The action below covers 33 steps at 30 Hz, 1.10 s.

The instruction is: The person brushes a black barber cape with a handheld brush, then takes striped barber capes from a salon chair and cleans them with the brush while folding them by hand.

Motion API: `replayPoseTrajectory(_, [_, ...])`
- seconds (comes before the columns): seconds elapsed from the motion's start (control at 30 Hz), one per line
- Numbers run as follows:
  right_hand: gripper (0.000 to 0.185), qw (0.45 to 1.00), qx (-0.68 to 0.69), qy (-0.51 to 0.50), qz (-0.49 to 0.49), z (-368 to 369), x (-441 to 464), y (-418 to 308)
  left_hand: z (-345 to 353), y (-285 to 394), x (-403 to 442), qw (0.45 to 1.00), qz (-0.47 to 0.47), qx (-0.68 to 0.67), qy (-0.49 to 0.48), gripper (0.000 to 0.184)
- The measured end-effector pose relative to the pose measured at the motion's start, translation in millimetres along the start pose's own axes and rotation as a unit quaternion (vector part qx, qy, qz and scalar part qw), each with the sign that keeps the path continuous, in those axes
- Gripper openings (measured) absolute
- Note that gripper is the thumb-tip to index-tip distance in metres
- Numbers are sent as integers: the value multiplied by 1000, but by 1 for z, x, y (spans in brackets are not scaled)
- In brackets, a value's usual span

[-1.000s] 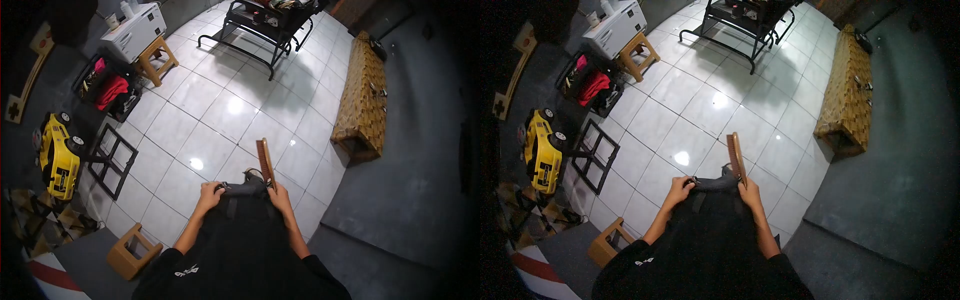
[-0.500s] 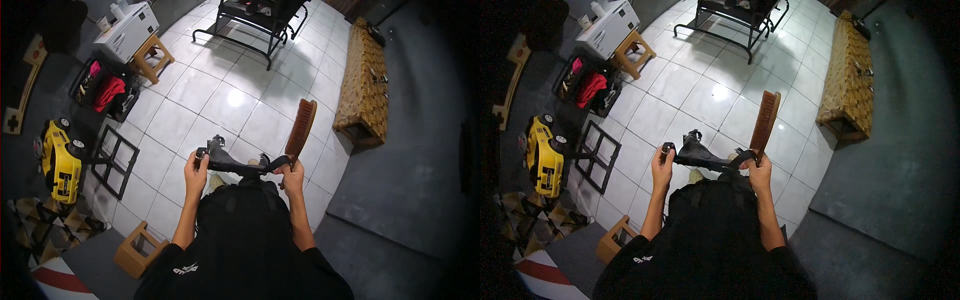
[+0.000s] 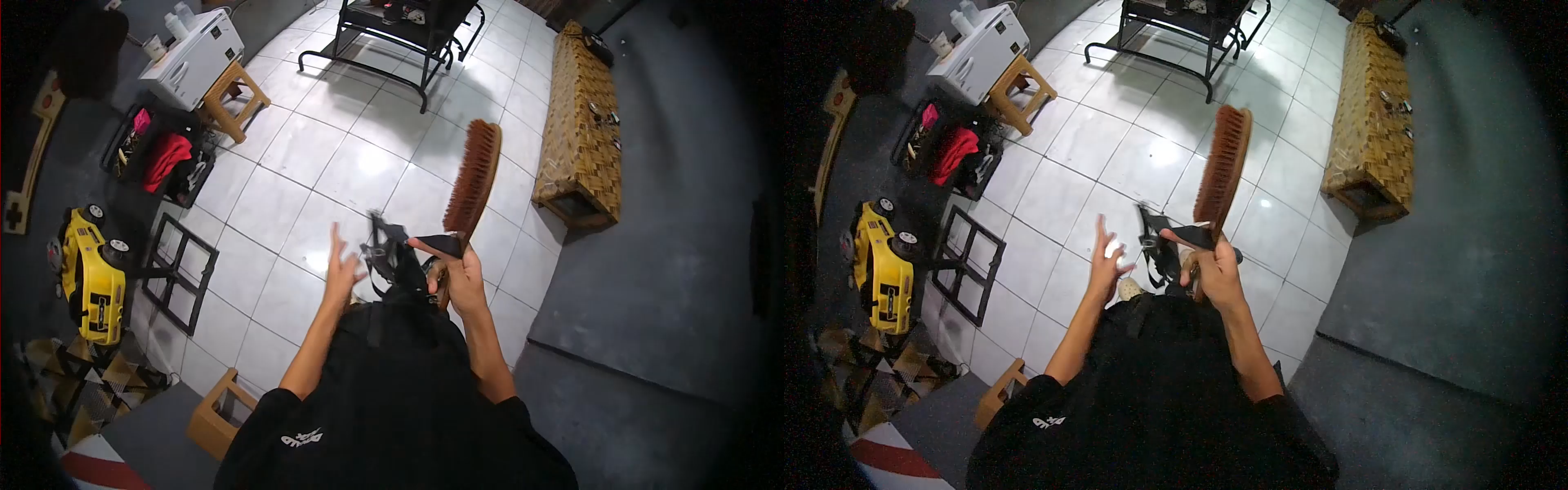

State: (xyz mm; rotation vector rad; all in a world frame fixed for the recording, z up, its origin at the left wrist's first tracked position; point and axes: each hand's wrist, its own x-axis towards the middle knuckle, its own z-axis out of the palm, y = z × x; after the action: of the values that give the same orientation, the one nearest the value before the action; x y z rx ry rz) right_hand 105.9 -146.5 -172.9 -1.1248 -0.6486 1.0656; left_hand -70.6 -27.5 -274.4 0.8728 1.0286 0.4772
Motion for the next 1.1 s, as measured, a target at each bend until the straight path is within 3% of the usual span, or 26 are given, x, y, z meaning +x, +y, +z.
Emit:
replayPoseTrajectory(0.03, [23, 1000, 4, -16, -5, 2, 1, -1, 0, -14, 4, 998, -33, 14, -55, 83])
replayPoseTrajectory(0.1, [24, 1000, -10, -9, -1, 9, 1, -4, -3, -45, 12, 942, 48, 201, -266, 90])
replayPoseTrajectory(0.13, [25, 1000, -9, -4, 1, 12, -1, -6, -6, -77, 21, 878, 171, 303, -327, 90])
replayPoseTrajectory(0.23, [25, 1000, -8, 3, 2, 14, -3, -10, 9, -90, 7, 854, 140, 332, -376, 75])
replayPoseTrajectory(0.33, [25, 999, 22, 26, 12, 10, -8, -13, 13, -74, 10, 900, 98, 304, -296, 44])
replayPoseTrajectory(0.43, [25, 996, -54, 60, 27, 6, -12, -20, 23, -40, -3, 914, 13, 396, -83, 25])
replayPoseTrajectory(0.5, [28, 992, -78, 92, 47, 5, -16, -22, 5, -65, 26, 897, 190, 398, -22, 21])
replayPoseTrajectory(0.57, [28, 982, -101, 135, 84, 6, -21, -21, 4, -34, 21, 861, 261, 434, 35, 23])
replayPoseTrajectory(0.67, [30, 963, -175, 164, 123, 6, -21, -23, 12, 14, 10, 851, 322, 405, 92, 23])
replayPoseTrajectory(0.77, [43, 926, -259, 128, 245, -5, -18, -12, 10, 60, -3, 839, 311, 442, 59, 21])
replayPoseTrajectory(0.87, [45, 939, -200, 112, 258, -6, -19, 7, 17, 83, -25, 946, 159, 280, -46, 22])
replayPoseTrajectory(0.97, [46, 946, -113, 88, 291, 2, -13, 8, 14, 50, -8, 965, 165, 173, -110, 31])
replayPoseTrajectory(1.0, [46, 945, -95, 77, 304, 2, -10, 11, 22, 67, -22, 945, 206, 220, -125, 39])
replayPoseTrajectory(1.1, [39, 953, -64, 82, 284, 1, -9, 30, 31, 76, -28, 965, 105, 214, -112, 47])
